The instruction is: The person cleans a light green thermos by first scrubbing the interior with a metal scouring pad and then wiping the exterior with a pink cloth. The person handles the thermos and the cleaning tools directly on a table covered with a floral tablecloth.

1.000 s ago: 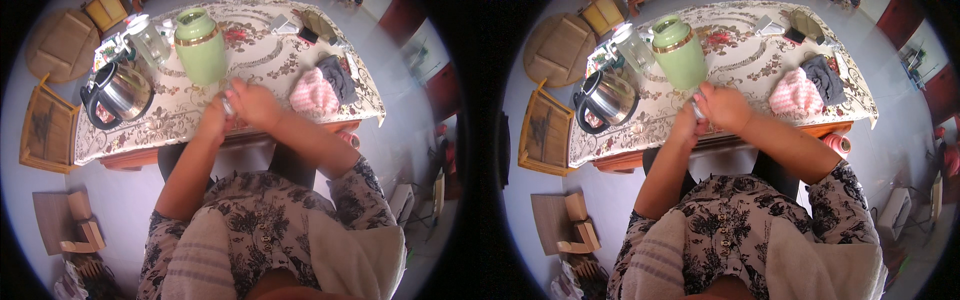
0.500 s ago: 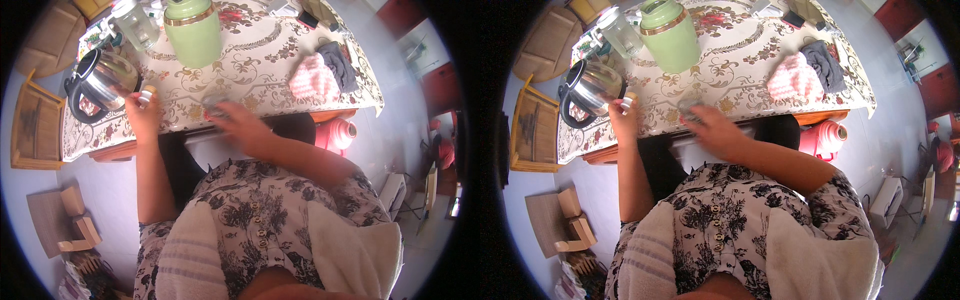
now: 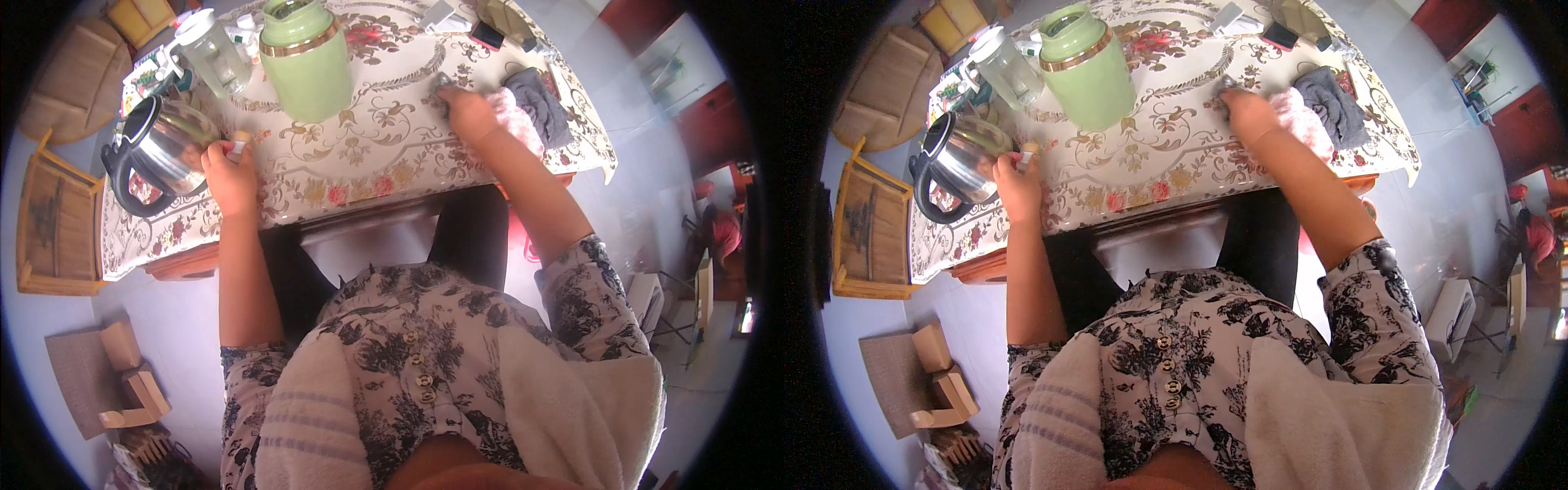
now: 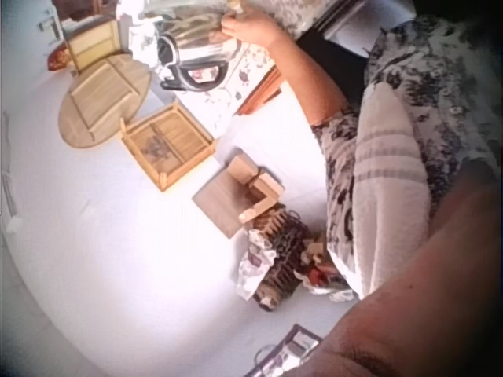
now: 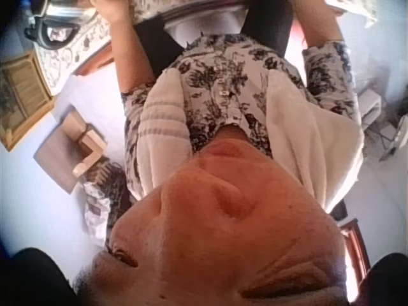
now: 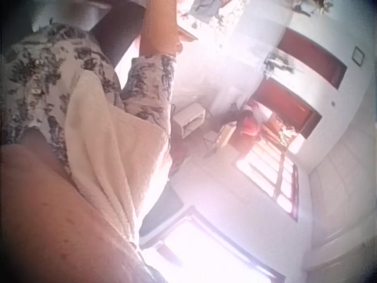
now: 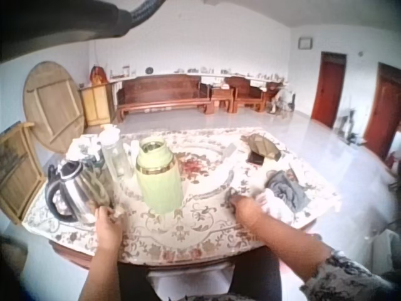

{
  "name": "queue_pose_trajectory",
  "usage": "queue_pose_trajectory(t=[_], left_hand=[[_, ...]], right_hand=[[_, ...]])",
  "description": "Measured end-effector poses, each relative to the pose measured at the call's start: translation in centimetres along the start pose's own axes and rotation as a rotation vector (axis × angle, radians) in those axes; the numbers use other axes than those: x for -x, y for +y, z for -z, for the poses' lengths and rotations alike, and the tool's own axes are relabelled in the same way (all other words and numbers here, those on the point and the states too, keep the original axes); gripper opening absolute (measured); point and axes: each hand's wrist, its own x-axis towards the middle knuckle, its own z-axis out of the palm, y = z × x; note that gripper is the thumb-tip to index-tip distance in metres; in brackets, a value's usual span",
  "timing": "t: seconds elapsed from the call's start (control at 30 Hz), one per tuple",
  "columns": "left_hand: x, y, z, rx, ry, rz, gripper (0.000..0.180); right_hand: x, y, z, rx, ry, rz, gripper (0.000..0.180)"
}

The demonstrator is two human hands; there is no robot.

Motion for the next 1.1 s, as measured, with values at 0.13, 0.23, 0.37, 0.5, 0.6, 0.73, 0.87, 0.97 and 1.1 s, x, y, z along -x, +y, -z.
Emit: queue_pose_trajectory(t=[0.13,0.23,0.37,0.5,0.6,0.73,0.87,0.97,1.1], left_hand=[[1.0,0.4,-0.2,-0.014,0.059,-0.058,0.035],[1.1,1.1,0.2,0.008,0.100,-0.191,0.038],[-0.5,2.5,1.5,0.074,0.098,-0.355,0.040],[-4.2,7.1,2.1,0.453,-0.070,-0.048,0.040],[-7.9,11.2,2.1,0.608,-0.144,-0.133,0.065],[-11.6,15.7,1.5,0.509,-0.389,-0.104,0.103],[-13.8,14.4,-0.7,0.568,-0.666,-0.107,0.111],[-13.5,14.5,-1.1,0.633,-0.598,-0.090,0.113],[-14.1,13.6,-1.6,0.657,-0.614,-0.059,0.113]], right_hand=[[-2.1,1.4,3.5,-0.350,0.498,0.002,0.025],[-1.7,1.7,5.2,-1.098,0.310,-0.625,0.018],[-0.8,2.4,6.5,-1.932,0.258,-0.793,0.017],[0.5,2.4,8.3,-2.252,0.017,-0.362,0.020],[1.0,0.1,11.7,-2.149,0.058,-0.226,0.020],[0.2,4.2,5.5,-0.546,0.232,-0.384,0.022],[2.2,3.7,5.0,-1.437,0.263,-0.533,0.019],[2.8,4.2,4.6,-1.572,0.268,-0.622,0.018],[2.9,2.1,6.2,-1.724,0.300,-0.769,0.015]])
